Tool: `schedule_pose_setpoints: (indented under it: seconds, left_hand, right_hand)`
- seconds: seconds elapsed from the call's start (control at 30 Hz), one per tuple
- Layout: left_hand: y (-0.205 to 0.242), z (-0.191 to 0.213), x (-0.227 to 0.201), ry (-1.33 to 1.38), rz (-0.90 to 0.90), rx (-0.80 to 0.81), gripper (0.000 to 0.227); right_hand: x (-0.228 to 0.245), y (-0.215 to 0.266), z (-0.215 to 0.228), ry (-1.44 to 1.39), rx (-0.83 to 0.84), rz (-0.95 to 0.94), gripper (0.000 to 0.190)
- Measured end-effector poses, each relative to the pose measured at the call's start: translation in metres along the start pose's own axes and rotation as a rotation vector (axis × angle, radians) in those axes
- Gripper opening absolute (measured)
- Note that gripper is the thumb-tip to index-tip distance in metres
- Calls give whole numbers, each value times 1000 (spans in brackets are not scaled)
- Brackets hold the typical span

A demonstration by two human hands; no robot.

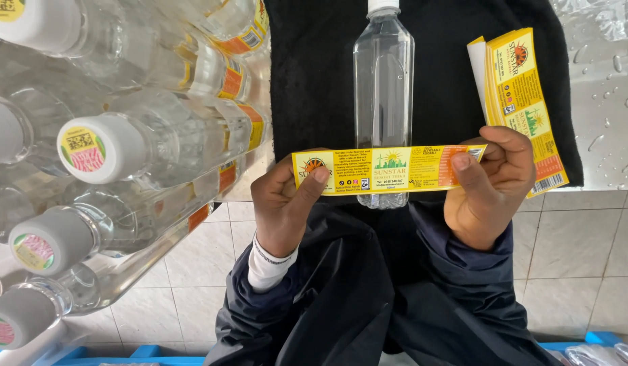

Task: The person sits on the floor and applies yellow labels to clear plastic water bottles. They peel the backing from each label, wrap it around the bottle, and smooth it down before placing the labeled bottle on a nearby table.

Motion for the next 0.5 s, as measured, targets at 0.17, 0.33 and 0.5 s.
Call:
schedule_pose_setpoints:
  seconds: [0.17,0.33,0.5]
  left_hand:
    - [-3,-3,-8,-85,-35,-32,24]
    - [-3,-5,-10,-139,-74,-60,19]
    - [-4,-9,-13,-252,-135,-136,23]
  right_hand:
    - [0,3,-1,13,-22,13,30]
    - [-1,4,-2,-6,-36,45,34]
    - [1,4,-7,105,-23,86,33]
Point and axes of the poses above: each hand's wrist, its own y-axis away from the middle knuckle, its own z-axis out of the back of the hand, x = y × z, the point moved 1 cm from there along -y, towards the middle knuckle, and after that the axes turned 12 degrees about -y, right-handed, at the moved point
